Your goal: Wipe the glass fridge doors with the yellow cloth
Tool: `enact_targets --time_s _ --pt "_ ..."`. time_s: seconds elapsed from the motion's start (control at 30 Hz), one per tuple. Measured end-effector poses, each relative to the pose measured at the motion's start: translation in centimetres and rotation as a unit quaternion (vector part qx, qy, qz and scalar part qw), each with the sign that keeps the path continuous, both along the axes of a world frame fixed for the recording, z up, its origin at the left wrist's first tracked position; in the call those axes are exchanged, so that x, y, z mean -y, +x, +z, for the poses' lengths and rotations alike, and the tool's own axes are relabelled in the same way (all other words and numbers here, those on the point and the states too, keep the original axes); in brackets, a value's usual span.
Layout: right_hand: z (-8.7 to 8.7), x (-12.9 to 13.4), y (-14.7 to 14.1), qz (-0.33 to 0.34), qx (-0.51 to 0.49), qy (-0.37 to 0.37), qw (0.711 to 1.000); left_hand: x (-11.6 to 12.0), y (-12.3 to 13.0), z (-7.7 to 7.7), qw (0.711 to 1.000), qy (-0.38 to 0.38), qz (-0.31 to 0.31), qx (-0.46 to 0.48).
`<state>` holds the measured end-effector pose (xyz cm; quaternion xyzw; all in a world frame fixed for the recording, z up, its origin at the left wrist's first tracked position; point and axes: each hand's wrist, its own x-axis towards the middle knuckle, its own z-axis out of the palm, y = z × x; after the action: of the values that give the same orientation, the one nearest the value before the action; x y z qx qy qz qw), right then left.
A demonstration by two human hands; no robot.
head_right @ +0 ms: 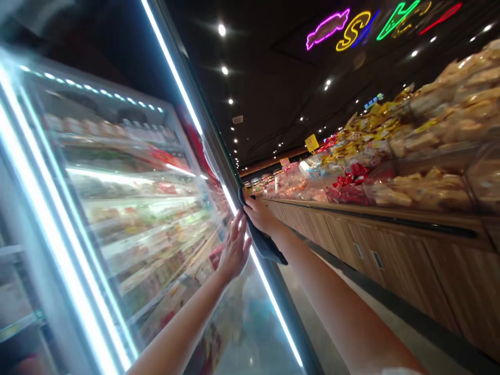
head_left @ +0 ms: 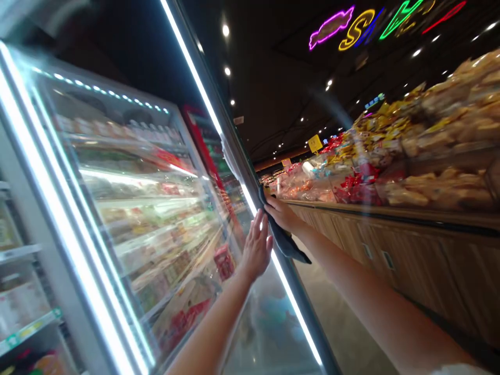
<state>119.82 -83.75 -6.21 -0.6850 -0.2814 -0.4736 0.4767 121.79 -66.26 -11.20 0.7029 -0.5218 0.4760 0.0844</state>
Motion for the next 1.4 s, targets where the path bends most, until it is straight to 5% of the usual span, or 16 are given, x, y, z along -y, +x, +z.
enact_targets --time_s 0.1,0.2,0.4,0.63,0.87,1.17,1.4 --pt "6.2 0.0 0.4 -0.001 0.013 0.007 1.0 0.4 0.3 3.0 1.0 -0.012 -0.001 0.013" --pt "8.6 -0.2 0.4 0.011 0.017 0.024 0.999 0.6 0.6 5.1 0.999 -0.045 0.001 0.012" --pt "3.3 -0.2 0.0 0.02 -0.014 0.049 0.998 -0.7 0.9 5.2 0.998 -0.055 0.005 -0.006" --pt "1.9 0.0 1.3 0.034 -0.041 0.102 0.993 -1.3 0.3 3.5 0.999 -0.004 0.021 -0.05" --pt "-2.6 -0.2 1.1 0.048 -0.084 0.15 0.984 0.1 -0.8 1.4 0.994 0.014 0.01 -0.11" --pt "-2.8 -1.4 -1.7 0.002 -0.014 0.111 0.994 -1.0 -3.7 0.0 0.993 -0.033 -0.029 -0.114" --pt "-3.3 -4.4 -6.6 -0.058 0.0 0.103 0.993 -2.6 -7.7 -0.6 0.991 -0.057 -0.034 -0.116"
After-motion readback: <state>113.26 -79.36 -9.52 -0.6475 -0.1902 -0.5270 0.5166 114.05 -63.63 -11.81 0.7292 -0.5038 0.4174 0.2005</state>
